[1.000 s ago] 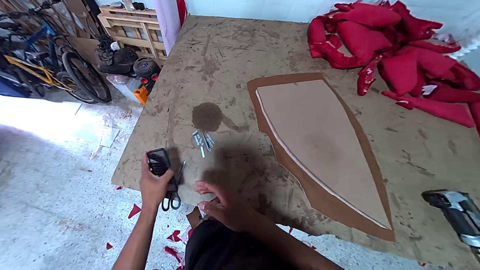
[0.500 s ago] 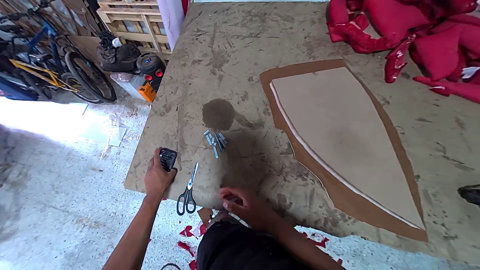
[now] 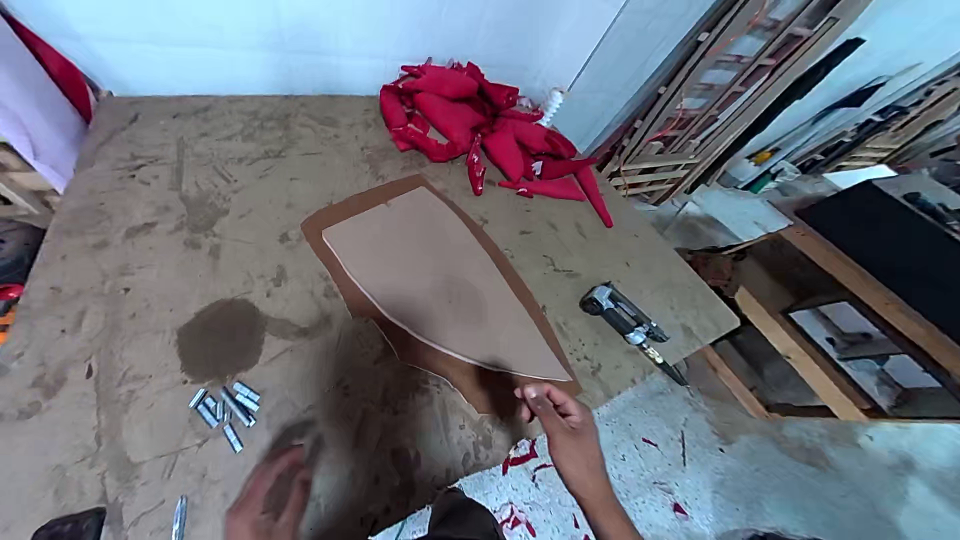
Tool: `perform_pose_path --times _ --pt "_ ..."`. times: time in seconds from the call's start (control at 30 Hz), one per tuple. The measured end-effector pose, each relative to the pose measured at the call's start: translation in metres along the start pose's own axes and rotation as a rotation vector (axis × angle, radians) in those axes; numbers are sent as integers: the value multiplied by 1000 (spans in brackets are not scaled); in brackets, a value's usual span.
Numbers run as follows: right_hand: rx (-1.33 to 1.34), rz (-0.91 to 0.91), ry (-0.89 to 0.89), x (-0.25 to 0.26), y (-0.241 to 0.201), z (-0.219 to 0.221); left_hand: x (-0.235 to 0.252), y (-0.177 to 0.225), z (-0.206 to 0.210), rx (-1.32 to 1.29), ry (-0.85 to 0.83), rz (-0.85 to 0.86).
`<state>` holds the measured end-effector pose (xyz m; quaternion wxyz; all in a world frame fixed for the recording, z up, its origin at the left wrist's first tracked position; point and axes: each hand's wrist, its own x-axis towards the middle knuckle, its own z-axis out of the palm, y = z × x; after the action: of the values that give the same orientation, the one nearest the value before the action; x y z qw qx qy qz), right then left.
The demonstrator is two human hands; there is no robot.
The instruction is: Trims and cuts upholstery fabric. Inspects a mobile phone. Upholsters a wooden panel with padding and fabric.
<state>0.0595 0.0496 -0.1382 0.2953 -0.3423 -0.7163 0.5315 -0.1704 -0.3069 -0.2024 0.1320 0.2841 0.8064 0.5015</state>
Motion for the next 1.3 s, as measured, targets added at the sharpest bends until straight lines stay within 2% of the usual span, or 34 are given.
perform_pose_path --times 0.07,0.1,0.17,0.27,0.37,0.47,0.57,0.63,0.73,0.93,1.07,1.3 --pt "-199 -125 32 17 -23 -17 23 30 48 -26 -155 -13" --pt "-357 -130 58 30 -16 -26 36 43 72 -25 -229 -27" --pt "-633 -30 29 61 29 -50 58 64 121 -41 -334 -62" --pt "-874 56 -142 94 111 -84 81 82 190 -138 -405 -148" --pt "-922 37 -317 120 151 -104 89 85 249 -172 -360 -260" --pt "-839 -54 -418 135 164 -117 86 85 294 -209 -241 -384" --pt "-704 -166 -371 136 187 -126 81 98 326 -323 -28 -510" --pt "-604 -198 -355 138 184 -131 82 115 340 -497 124 -571" --pt "-528 -183 -385 136 177 -137 84 132 353 -718 303 -528" --pt "-532 -190 -424 150 166 -137 87 128 362 -832 391 -418" --pt "-583 -173 -429 147 187 -127 89 114 355 -811 281 -473" --pt "-557 -168 -365 123 194 -116 82 100 335 -839 192 -375"
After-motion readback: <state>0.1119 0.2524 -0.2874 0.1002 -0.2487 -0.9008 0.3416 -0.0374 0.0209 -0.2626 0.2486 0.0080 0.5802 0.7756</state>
